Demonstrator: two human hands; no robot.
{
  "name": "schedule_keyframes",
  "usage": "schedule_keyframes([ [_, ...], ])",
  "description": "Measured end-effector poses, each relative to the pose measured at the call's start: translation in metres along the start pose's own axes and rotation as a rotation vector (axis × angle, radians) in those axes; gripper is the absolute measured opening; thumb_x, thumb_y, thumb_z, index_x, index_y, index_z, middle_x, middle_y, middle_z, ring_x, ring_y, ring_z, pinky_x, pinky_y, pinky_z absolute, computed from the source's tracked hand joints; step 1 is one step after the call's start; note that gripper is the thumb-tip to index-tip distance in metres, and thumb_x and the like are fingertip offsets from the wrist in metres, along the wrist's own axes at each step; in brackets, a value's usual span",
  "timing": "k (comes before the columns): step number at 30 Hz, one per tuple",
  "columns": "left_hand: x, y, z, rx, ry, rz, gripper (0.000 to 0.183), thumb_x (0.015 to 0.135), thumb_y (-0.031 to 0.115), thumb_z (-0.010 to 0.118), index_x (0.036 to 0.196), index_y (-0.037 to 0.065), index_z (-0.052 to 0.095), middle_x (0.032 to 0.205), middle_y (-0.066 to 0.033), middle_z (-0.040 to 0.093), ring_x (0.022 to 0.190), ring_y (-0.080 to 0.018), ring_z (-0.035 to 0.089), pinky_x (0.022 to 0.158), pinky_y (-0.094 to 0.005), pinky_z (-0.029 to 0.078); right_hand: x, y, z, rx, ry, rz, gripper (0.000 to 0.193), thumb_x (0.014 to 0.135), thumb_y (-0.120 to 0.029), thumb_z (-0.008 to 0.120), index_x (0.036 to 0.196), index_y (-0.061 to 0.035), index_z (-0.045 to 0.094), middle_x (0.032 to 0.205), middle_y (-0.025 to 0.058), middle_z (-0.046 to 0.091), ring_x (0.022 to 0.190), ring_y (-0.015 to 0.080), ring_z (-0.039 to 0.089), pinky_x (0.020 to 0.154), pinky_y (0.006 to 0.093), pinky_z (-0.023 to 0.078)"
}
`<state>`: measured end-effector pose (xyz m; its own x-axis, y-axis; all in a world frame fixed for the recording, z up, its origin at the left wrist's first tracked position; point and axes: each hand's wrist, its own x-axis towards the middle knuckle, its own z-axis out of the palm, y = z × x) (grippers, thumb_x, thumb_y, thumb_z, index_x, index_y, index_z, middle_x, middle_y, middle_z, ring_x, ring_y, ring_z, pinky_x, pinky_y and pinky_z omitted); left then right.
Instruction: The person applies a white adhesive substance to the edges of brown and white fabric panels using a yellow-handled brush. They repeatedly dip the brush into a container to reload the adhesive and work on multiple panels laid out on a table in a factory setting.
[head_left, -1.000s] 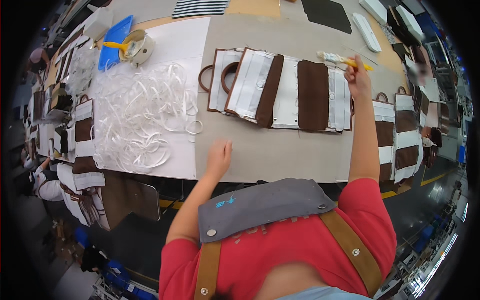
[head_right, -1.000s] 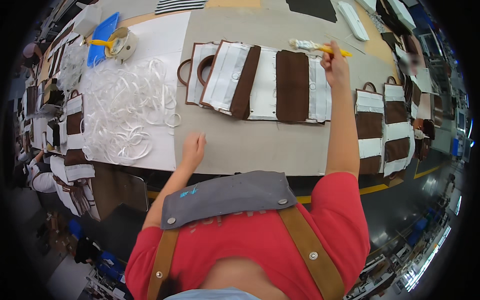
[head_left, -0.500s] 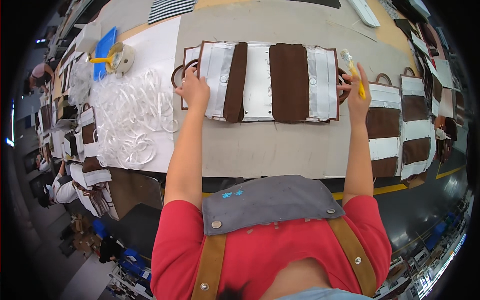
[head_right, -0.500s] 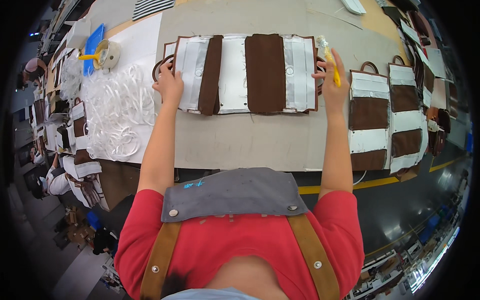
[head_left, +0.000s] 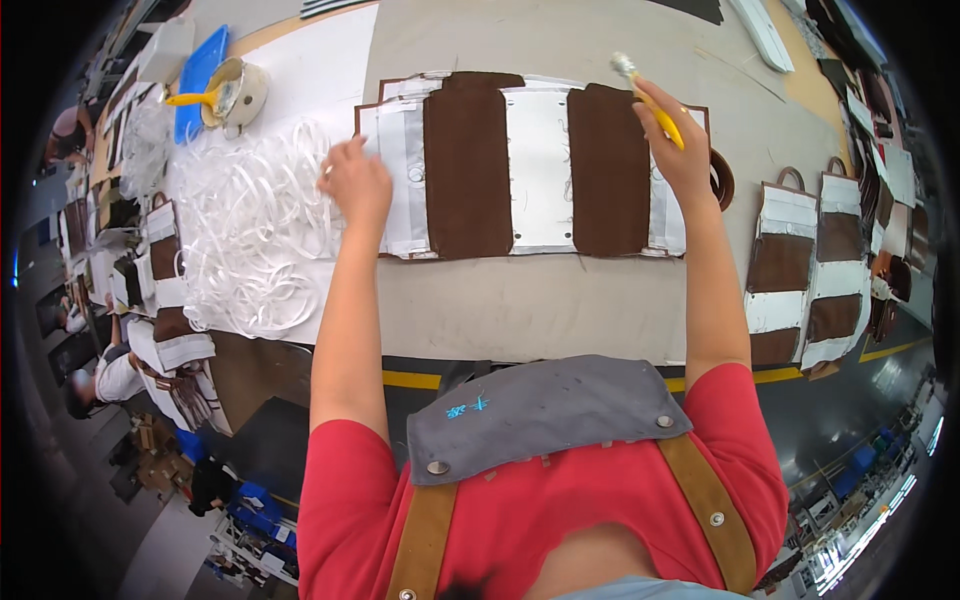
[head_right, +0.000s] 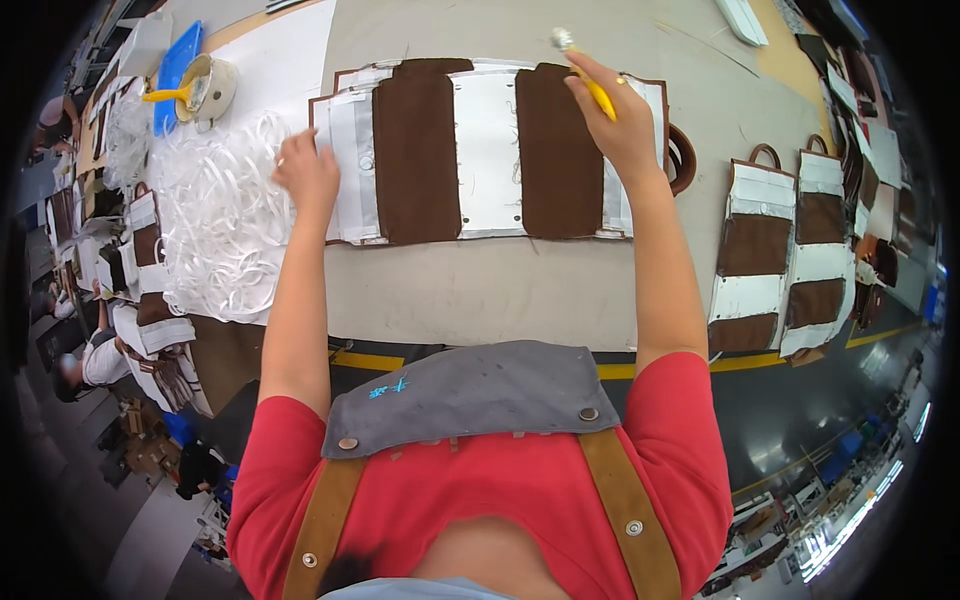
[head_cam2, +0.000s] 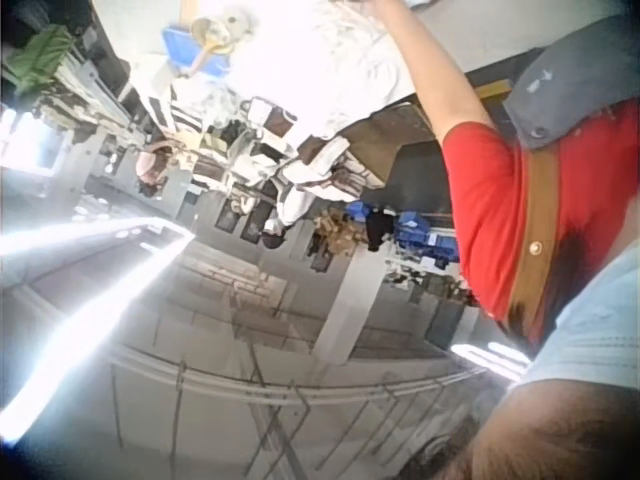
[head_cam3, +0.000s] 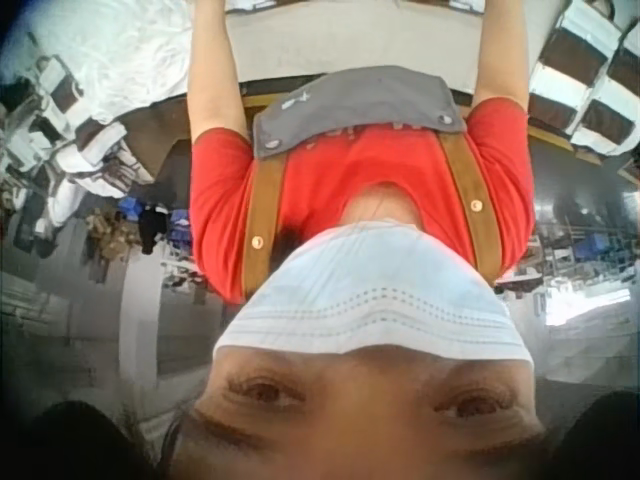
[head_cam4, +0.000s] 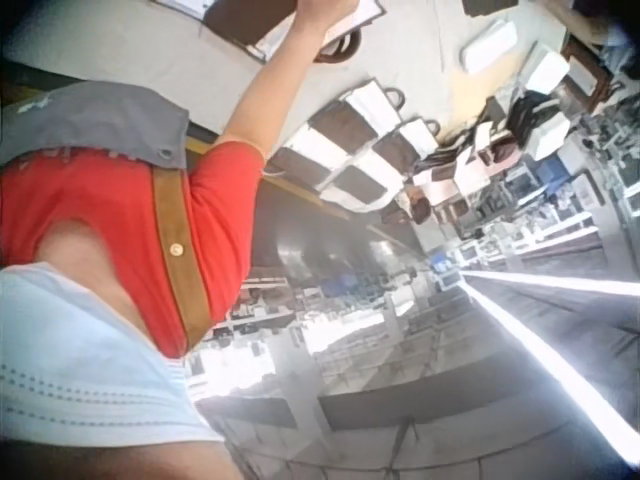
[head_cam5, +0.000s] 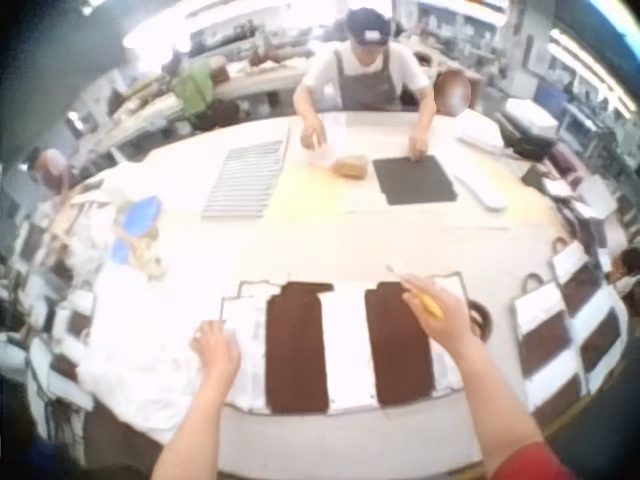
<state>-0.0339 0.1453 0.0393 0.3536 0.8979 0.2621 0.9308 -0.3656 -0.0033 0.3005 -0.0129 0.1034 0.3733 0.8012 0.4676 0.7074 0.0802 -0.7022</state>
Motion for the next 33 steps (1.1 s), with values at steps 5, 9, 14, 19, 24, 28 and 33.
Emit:
schedule_keyframes([
  [5,0.049,0.060,0.025,-0.364,0.004,0.379,0.022,0.079,0.018,0.056,0.100,0.011,0.058,0.108,-0.0054,0.055,0.105,-0.0268,0.049,0.088,-0.0452,0.031,0.033,-0.011,0.038,-0.085,-0.206,0.004,0.023,0.084,-0.022,0.061,0.105,-0.0136,0.060,0.075,0.0042,0.060,0.064,0.0126,0.056,0.057,0.0248,0.045],
  [9,0.067,0.090,0.068,-0.420,-0.131,0.428,0.018,0.080,0.018,0.056,0.097,0.012,0.060,0.100,-0.0029,0.057,0.100,-0.0235,0.051,0.088,-0.0460,0.031,0.047,-0.011,0.058,0.162,-0.310,0.421,0.025,0.085,-0.029,0.059,0.101,-0.0104,0.061,0.074,0.0013,0.059,0.065,0.0087,0.055,0.058,0.0215,0.044],
  [14,0.083,0.098,0.083,-0.589,-0.340,0.311,0.012,0.081,0.019,0.056,0.090,0.013,0.061,0.089,-0.0023,0.057,0.093,-0.0211,0.053,0.087,-0.0426,0.033,0.060,0.009,0.074,0.326,-0.354,0.504,0.025,0.085,-0.029,0.057,0.098,-0.0069,0.061,0.073,-0.0010,0.057,0.064,0.0062,0.053,0.060,0.0192,0.043],
  [19,0.086,0.089,0.100,-0.772,-0.412,0.236,0.012,0.081,0.022,0.058,0.085,0.011,0.061,0.086,-0.0021,0.057,0.083,-0.0196,0.055,0.082,-0.0349,0.037,0.060,0.017,0.093,0.349,-0.409,0.495,0.024,0.085,-0.028,0.058,0.097,-0.0073,0.061,0.070,-0.0014,0.056,0.061,0.0063,0.051,0.059,0.0199,0.043],
  [24,0.086,0.091,0.103,-0.800,-0.444,0.197,0.013,0.081,0.023,0.056,0.084,0.012,0.062,0.088,-0.0027,0.058,0.087,-0.0215,0.054,0.084,-0.0385,0.035,0.058,0.012,0.107,0.213,-0.533,0.437,0.022,0.086,-0.025,0.058,0.096,-0.0062,0.061,0.074,-0.0015,0.057,0.065,0.0059,0.051,0.060,0.0204,0.043],
  [28,0.087,0.091,0.104,-0.856,-0.480,0.184,0.014,0.081,0.023,0.055,0.084,0.012,0.063,0.089,-0.0031,0.058,0.090,-0.0212,0.054,0.086,-0.0404,0.032,0.055,0.018,0.098,0.116,-0.519,0.311,0.020,0.084,-0.025,0.059,0.093,-0.0076,0.062,0.063,0.0009,0.055,0.056,0.0076,0.048,0.055,0.0220,0.040],
  [33,0.086,0.089,0.103,-0.880,-0.460,0.190,0.014,0.081,0.024,0.055,0.083,0.011,0.063,0.088,-0.0029,0.058,0.086,-0.0206,0.055,0.085,-0.0390,0.034,0.060,0.028,0.062,-0.107,-0.545,0.321,0.018,0.084,-0.024,0.057,0.090,-0.0070,0.061,0.064,0.0042,0.056,0.056,0.0122,0.051,0.056,0.0249,0.042],
])
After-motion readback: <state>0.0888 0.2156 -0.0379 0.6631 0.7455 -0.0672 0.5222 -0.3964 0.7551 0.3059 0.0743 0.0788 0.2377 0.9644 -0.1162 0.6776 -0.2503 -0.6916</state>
